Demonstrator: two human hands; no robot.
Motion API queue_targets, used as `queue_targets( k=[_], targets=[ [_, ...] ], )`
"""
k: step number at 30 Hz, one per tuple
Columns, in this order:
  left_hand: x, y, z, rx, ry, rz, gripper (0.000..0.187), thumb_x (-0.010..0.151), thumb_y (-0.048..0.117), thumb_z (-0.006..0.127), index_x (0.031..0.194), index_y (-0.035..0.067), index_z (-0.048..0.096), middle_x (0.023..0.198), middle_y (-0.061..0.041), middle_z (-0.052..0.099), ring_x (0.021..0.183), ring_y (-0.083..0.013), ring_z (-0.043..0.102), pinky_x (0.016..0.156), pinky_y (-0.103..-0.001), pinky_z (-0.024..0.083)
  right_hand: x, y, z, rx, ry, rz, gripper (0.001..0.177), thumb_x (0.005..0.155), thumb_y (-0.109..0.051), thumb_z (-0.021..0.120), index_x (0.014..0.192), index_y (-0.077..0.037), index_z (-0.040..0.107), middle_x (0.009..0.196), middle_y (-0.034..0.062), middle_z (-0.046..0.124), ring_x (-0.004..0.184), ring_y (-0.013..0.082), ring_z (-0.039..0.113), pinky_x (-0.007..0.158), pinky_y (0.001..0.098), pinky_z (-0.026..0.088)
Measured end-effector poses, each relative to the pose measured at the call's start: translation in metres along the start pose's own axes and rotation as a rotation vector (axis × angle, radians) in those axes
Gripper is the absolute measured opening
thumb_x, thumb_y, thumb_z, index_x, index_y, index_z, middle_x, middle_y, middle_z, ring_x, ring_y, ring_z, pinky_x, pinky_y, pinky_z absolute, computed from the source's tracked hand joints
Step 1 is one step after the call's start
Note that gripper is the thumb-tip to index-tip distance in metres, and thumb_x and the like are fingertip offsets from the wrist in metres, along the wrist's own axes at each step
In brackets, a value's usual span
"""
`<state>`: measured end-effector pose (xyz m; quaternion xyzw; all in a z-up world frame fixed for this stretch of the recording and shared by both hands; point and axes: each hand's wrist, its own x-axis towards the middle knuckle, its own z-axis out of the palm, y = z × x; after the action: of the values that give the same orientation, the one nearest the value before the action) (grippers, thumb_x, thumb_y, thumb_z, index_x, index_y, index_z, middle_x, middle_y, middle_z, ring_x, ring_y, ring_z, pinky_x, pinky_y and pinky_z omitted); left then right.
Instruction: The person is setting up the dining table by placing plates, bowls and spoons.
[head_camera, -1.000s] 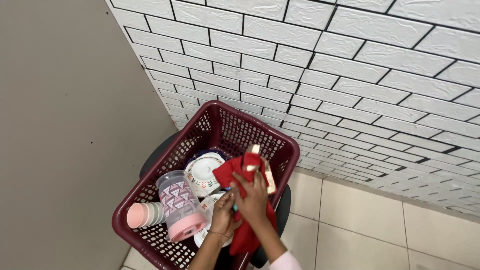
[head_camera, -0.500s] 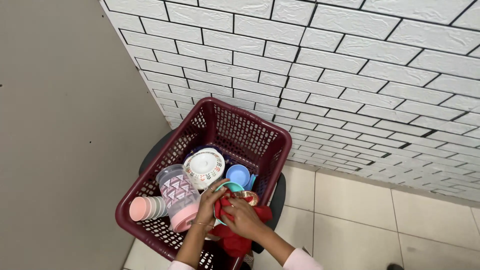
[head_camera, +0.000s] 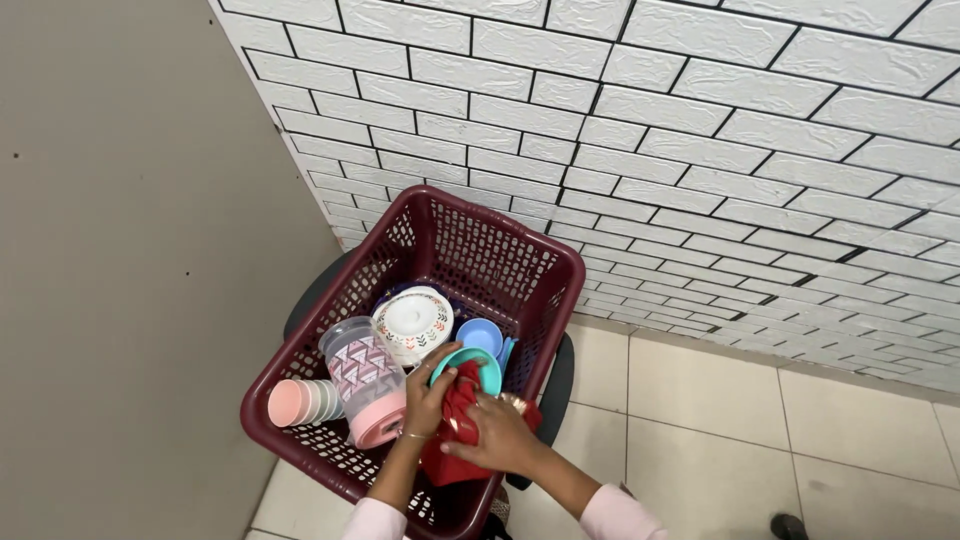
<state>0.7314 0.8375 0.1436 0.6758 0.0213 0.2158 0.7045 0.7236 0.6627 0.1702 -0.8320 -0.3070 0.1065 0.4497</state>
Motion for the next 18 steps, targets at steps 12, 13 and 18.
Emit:
queue_targets(
  k=[12,13,18],
  targets=[
    [0.006,0.008,0.01,-0.016,-0.198,-0.496,0.055,0.102,0.039,0.053,0.148,0.008,0.054,0.142,-0.017,0.064,0.13,-0.0256,0.06,0.11,-0.034,0.044,-0.03,0.029,0.002,-0.596,0.11,-0.157,0.02,0.069,-0.016,0.083,0.078,-0.005,0.068,0.085,0.016,0.068,0.082,0.0323,0.067,0.072,0.0442,0.055],
    [0.016,0.031,0.003,0.04,-0.4,-0.747,0.057,0.1,0.041,0.05,0.151,0.014,0.046,0.145,-0.012,0.059,0.13,-0.0266,0.059,0.107,-0.041,0.047,-0.031,0.026,-0.001,-0.65,0.069,-0.241,0.018,0.068,-0.013,0.081,0.079,-0.006,0.069,0.087,0.0158,0.068,0.083,0.0315,0.067,0.071,0.0435,0.055],
    [-0.02,-0.025,0.029,-0.105,-0.292,-0.897,0.062,0.1,0.045,0.048,0.155,0.022,0.035,0.148,-0.009,0.051,0.131,-0.0248,0.055,0.103,-0.045,0.05,-0.025,-0.002,-0.007,-0.643,0.125,-0.085,0.021,0.071,-0.016,0.082,0.083,-0.004,0.07,0.088,0.0163,0.068,0.083,0.0319,0.067,0.069,0.0444,0.054]
  ],
)
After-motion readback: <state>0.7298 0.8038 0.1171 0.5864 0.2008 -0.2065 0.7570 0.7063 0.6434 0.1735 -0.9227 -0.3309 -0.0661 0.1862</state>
